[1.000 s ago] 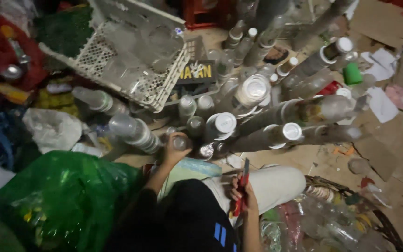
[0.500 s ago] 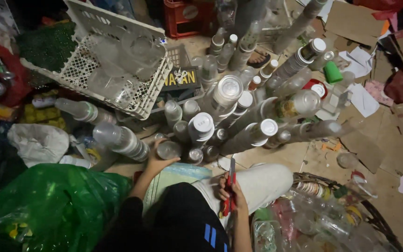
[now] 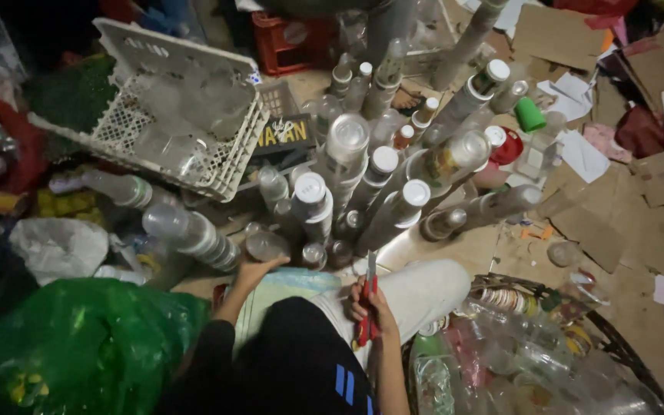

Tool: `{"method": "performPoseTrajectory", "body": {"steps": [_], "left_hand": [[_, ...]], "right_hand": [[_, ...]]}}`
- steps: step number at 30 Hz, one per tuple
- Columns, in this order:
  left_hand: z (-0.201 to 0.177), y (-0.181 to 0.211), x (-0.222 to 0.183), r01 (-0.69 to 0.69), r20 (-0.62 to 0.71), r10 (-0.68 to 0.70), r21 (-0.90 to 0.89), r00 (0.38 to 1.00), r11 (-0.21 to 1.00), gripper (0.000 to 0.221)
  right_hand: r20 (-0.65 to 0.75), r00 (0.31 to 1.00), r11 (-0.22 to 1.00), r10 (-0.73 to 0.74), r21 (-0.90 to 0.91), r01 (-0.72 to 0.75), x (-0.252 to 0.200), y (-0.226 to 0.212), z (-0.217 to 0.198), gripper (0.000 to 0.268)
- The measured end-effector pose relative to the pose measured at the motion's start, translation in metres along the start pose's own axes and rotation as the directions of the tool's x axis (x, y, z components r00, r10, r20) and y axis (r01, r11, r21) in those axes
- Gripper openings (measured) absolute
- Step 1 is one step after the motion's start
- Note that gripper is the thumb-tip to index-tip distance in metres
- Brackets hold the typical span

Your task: Sorting and cleaning plastic cups for recycling by cutting off the rims.

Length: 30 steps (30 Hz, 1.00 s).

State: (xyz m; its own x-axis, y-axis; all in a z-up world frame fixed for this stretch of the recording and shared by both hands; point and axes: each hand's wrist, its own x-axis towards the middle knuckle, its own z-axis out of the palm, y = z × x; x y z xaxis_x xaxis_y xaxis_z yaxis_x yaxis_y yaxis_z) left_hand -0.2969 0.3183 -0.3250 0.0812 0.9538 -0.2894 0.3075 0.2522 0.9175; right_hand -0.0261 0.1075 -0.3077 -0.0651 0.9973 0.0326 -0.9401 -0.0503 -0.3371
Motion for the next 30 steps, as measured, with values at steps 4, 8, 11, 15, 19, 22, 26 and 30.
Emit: {"method": "performPoseTrajectory", "body": {"steps": [4, 8, 11, 15, 19, 22, 26, 30], "left_hand": [[-0.01, 0.051, -0.024, -0.007, 0.023, 0.005, 0.073, 1.0, 0.997, 0.122], [-0.011, -0.02, 0.0, -0.091, 0.07, 0.087, 0.068, 0.994, 0.994, 0.129], [-0.021, -0.054, 0.015, 0.062, 0.077, -0.086, 0.268, 0.993, 0.961, 0.121], [0.005, -0.113, 0.028, 0.379, -0.129, -0.359, 0.211, 0.924, 0.901, 0.07], [0.044, -0.073, 0.003, 0.376, -0.002, -0.381, 0.176, 0.924, 0.91, 0.096], [0.079, -0.061, 0.008, 0.517, 0.141, -0.523, 0.075, 0.841, 0.853, 0.084], [0.127, 0.02, -0.028, 0.317, 0.268, -0.318, 0.05, 0.909, 0.947, 0.042], [0.16, 0.147, -0.118, 0.292, 0.573, -0.188, -0.095, 0.798, 0.952, 0.066]], "right_hand": [[-0.111, 0.992, 0.986, -0.066, -0.162, 0.048, 0.002, 0.003, -0.011, 0.05], [-0.078, 0.99, 0.983, -0.12, -0.152, 0.107, 0.002, 0.008, -0.017, 0.046], [-0.078, 0.98, 0.98, -0.183, -0.094, 0.175, 0.001, 0.011, -0.011, 0.045], [-0.157, 0.958, 0.95, -0.241, 0.161, 0.266, -0.012, 0.009, -0.003, 0.03], [-0.163, 0.882, 0.836, -0.442, 0.282, 0.471, -0.065, -0.006, -0.028, 0.044], [-0.119, 0.753, 0.663, -0.647, 0.4, 0.633, -0.113, -0.022, -0.027, 0.046], [-0.221, 0.507, 0.455, -0.833, 0.247, 0.855, -0.185, -0.028, -0.029, 0.033], [-0.288, 0.305, 0.254, -0.908, 0.201, 0.946, -0.226, -0.025, 0.023, 0.027]]}}
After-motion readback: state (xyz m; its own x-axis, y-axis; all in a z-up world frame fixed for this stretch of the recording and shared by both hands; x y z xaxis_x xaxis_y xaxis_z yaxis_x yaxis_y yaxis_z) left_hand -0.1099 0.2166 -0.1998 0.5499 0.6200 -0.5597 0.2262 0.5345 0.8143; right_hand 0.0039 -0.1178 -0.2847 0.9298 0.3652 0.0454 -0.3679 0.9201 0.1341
